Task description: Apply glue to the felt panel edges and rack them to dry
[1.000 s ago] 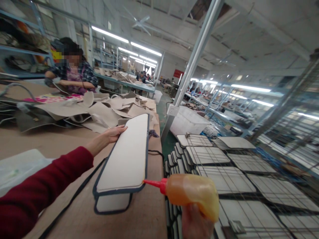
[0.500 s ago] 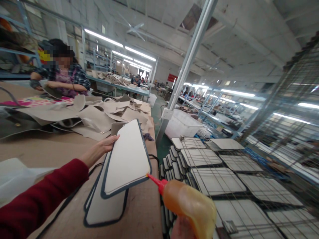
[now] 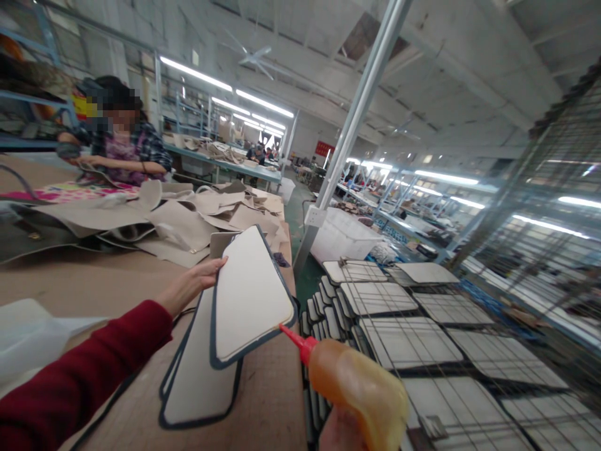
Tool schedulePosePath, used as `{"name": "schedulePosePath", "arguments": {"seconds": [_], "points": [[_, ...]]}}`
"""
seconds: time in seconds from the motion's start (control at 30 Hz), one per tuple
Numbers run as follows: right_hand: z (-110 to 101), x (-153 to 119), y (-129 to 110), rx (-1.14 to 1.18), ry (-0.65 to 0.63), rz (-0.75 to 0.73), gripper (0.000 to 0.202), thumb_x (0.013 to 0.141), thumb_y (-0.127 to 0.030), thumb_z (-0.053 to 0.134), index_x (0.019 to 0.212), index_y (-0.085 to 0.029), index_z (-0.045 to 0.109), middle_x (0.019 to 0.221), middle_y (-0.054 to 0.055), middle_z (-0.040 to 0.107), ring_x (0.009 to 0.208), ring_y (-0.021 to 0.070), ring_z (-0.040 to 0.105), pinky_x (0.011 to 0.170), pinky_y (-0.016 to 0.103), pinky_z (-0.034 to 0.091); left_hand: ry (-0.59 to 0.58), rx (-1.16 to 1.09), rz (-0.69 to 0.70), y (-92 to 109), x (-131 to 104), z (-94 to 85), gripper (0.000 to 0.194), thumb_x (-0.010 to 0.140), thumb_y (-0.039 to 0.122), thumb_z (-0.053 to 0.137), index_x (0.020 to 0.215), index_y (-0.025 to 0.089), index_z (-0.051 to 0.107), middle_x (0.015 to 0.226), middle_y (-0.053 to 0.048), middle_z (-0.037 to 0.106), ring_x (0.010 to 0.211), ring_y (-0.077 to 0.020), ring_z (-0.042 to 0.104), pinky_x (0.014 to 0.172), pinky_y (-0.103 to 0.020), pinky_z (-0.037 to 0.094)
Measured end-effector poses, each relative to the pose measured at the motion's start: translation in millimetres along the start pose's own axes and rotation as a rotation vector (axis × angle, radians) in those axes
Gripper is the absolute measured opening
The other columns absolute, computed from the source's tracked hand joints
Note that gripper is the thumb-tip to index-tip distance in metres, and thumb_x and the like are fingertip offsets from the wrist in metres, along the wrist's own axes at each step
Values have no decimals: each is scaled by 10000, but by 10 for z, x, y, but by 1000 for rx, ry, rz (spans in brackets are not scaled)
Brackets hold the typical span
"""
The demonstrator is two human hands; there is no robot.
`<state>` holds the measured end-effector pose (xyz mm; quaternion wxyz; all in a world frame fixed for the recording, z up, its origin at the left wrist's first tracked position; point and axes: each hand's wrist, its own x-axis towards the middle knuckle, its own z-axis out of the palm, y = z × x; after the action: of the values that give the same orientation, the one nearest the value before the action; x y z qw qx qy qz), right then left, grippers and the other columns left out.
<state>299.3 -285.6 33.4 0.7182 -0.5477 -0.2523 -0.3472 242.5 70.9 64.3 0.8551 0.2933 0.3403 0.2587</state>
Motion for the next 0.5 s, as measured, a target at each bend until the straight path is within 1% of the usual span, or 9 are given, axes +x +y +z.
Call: {"name": "schedulePosePath", "arguments": {"seconds": [0.03, 0.1, 0.13, 0.2, 0.3, 0.4, 0.5], "points": [[22, 36, -24, 4, 62, -23, 342, 705, -301, 711, 1036, -275, 628, 1091, -18, 609, 965, 233, 586, 798, 345, 523, 6, -6, -1, -1, 6, -2, 377, 912, 94, 418, 1280, 29, 464, 725, -66, 685, 445, -102, 597, 533, -208, 563], [88, 94, -92, 73, 175, -32, 290, 664, -257, 746, 942, -244, 668, 1031, -10, 632, 901, 227, 603, 780, 349, 531, 12, -18, -3, -5, 11, -5, 390, 913, 102, 422, 1295, 26, 448, 716, -60, 682, 433, -102, 590, 529, -212, 563], [127, 112, -133, 131, 192, -18, 262, 662, -251, 747, 914, -234, 676, 1008, -6, 641, 866, 226, 613, 767, 363, 538, 15, -24, -5, -9, 10, -6, 396, 912, 103, 425, 1300, 26, 442, 717, -59, 682, 434, -103, 591, 533, -215, 564], [192, 119, -211, 241, 173, 37, 244, 661, -236, 746, 895, -226, 680, 972, -6, 652, 820, 224, 626, 751, 385, 550, 19, -38, -12, -18, 3, -8, 389, 910, 99, 428, 1291, 26, 452, 720, -61, 683, 446, -106, 599, 549, -217, 567], [223, 71, -275, 324, 139, 83, 261, 639, -232, 758, 888, -233, 681, 938, -28, 656, 802, 208, 631, 765, 379, 556, 27, -67, -28, -33, -15, 0, 336, 907, 88, 424, 1221, 11, 515, 710, -73, 684, 487, -117, 626, 573, -216, 570], [185, 1, -264, 357, 132, 152, 288, 636, -215, 752, 910, -251, 673, 972, -32, 647, 843, 209, 629, 777, 381, 556, 39, -98, -42, -44, -32, 25, 302, 907, 87, 416, 1162, 0, 553, 692, -86, 683, 520, -137, 648, 569, -221, 572], [129, -56, -218, 359, 107, 243, 274, 665, -185, 712, 926, -251, 662, 994, -13, 646, 866, 233, 633, 744, 406, 565, 46, -133, -53, -43, -38, 54, 295, 898, 81, 429, 1151, 7, 562, 698, -92, 688, 536, -151, 660, 556, -227, 574]]}}
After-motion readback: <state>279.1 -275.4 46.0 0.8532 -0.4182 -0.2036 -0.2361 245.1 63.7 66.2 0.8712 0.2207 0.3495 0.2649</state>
